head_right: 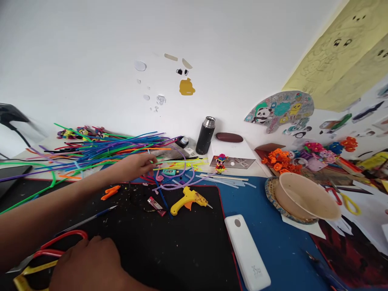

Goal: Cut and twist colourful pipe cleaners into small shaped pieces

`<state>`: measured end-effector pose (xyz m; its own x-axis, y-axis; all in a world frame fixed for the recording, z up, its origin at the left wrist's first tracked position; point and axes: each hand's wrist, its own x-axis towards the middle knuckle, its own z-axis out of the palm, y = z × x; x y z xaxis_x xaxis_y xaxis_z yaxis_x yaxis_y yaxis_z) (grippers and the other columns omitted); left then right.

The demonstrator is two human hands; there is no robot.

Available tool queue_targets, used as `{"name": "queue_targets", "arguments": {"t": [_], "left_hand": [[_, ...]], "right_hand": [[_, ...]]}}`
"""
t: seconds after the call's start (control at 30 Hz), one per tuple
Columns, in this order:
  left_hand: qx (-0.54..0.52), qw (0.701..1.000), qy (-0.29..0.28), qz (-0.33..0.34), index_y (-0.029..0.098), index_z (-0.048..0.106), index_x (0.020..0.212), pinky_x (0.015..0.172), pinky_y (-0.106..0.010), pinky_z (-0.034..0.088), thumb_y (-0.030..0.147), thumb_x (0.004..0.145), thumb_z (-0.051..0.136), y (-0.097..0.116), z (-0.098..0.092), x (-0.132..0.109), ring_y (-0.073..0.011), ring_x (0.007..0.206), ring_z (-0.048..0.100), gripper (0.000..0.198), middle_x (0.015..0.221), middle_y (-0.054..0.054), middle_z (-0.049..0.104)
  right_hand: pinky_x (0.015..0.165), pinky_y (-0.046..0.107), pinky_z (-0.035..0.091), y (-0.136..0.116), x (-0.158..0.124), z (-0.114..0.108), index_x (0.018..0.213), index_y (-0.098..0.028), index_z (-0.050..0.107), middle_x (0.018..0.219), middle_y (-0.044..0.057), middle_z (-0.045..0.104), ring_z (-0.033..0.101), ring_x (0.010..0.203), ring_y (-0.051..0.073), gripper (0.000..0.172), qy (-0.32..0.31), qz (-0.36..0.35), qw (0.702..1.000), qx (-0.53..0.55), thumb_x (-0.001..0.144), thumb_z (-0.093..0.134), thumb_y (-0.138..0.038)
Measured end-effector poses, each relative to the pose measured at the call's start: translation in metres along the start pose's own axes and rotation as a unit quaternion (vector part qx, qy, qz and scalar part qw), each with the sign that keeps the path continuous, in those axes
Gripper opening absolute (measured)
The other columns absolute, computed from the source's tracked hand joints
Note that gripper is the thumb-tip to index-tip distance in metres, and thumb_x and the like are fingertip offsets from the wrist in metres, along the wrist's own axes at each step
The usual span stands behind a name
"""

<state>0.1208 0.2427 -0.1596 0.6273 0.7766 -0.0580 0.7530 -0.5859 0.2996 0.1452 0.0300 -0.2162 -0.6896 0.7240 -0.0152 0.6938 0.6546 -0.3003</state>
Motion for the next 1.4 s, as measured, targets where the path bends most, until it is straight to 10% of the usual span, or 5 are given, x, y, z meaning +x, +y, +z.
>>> {"name": "queue_targets", "arguments": {"t": [0.3,0.77,1.03,1.4], "left_hand": [[-0.008,0.999,0.032,0.016,0.025,0.069,0.117,0.079,-0.035,0.053,0.052,0.099,0.05,0.007,0.015,-0.009,-0.0284,0.101,0.074,0.037,0.11,-0.008,0.08],[0.177,0.958,0.181,-0.132,0.013,0.055,0.149,0.114,-0.048,0.044,0.036,0.095,0.054,-0.152,0.001,-0.01,-0.0382,0.136,0.055,0.059,0.145,-0.02,0.064],[0.213,0.962,0.141,-0.099,0.018,0.073,0.12,0.097,-0.045,0.051,0.024,0.092,0.051,-0.153,0.01,-0.017,-0.0356,0.115,0.066,0.036,0.116,-0.017,0.074],[0.235,0.955,0.182,-0.02,0.022,0.072,0.128,0.1,-0.045,0.048,0.04,0.105,0.038,-0.141,-0.049,-0.037,-0.0321,0.113,0.065,0.044,0.113,-0.012,0.076]], "right_hand": [[0.058,0.038,0.06,0.001,0.0,0.002,0.117,-0.006,0.067,0.105,0.019,0.073,0.07,0.082,0.027,0.029,-0.004,0.008,1.0,-0.006,0.098,0.063,-0.028],[0.06,0.04,0.063,-0.002,0.004,0.002,0.123,-0.006,0.067,0.107,0.018,0.073,0.07,0.083,0.028,0.035,-0.027,0.032,0.999,-0.001,0.099,0.066,-0.031],[0.064,0.043,0.064,-0.002,0.01,-0.004,0.131,-0.004,0.064,0.11,0.019,0.073,0.071,0.088,0.03,0.041,-0.088,0.027,0.996,-0.004,0.101,0.066,-0.033],[0.06,0.04,0.062,-0.003,0.003,0.006,0.125,-0.007,0.067,0.103,0.017,0.073,0.07,0.083,0.028,0.036,-0.014,0.031,0.999,-0.014,0.098,0.068,-0.031]]}}
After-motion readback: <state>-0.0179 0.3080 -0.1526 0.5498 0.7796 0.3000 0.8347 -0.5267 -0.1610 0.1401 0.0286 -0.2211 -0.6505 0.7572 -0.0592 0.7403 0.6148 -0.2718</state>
